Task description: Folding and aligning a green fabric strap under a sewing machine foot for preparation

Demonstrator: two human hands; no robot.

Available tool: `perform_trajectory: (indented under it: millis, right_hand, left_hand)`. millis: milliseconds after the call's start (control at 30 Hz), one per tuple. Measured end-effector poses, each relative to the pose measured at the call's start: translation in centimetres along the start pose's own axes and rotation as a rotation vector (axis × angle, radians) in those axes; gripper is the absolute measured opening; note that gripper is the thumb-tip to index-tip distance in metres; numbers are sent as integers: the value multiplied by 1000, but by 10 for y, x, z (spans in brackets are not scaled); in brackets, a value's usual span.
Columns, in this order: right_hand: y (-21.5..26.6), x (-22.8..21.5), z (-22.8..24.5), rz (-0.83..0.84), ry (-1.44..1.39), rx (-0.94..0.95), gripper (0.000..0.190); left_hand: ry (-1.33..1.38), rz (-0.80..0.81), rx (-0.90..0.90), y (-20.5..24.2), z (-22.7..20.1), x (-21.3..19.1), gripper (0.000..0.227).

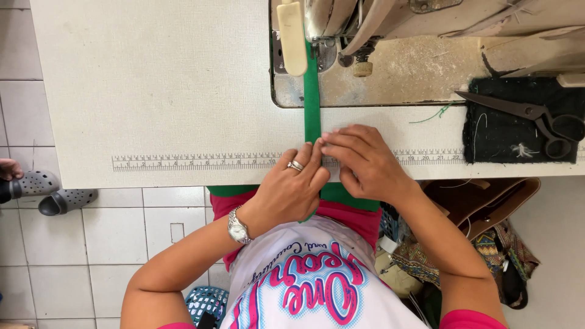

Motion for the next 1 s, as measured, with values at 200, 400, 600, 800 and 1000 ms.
perform_trajectory:
  millis: [200, 400, 600, 800, 1000]
  right_hand:
    - [-1, 12, -8, 46, 69, 31, 43]
    - [5, 14, -18, 120, 92, 54, 40]
    - [1, 12, -14, 126, 98, 53, 37]
    - [-1, 14, -18, 155, 90, 68, 39]
    - [-4, 18, -28, 196, 138, 52, 42]
  left_hand:
    - [-20, -78, 47, 0, -5, -1, 28]
    - [54, -189, -28, -20, 73, 20, 16]
    - [-40, -162, 12, -37, 98, 32, 21]
    - [-48, -237, 31, -39, 86, 40, 27]
    - [-43, -282, 4, -44, 89, 41, 32]
Point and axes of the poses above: each hand's wrist, its own y-axis away from the middle knuckle, its own x-axis out of the palm, z = x × y, the point moved 9 cm from there along -y, towards the middle knuckle, and after that the axes turned 12 degrees about -y, right-handed, at the moved point
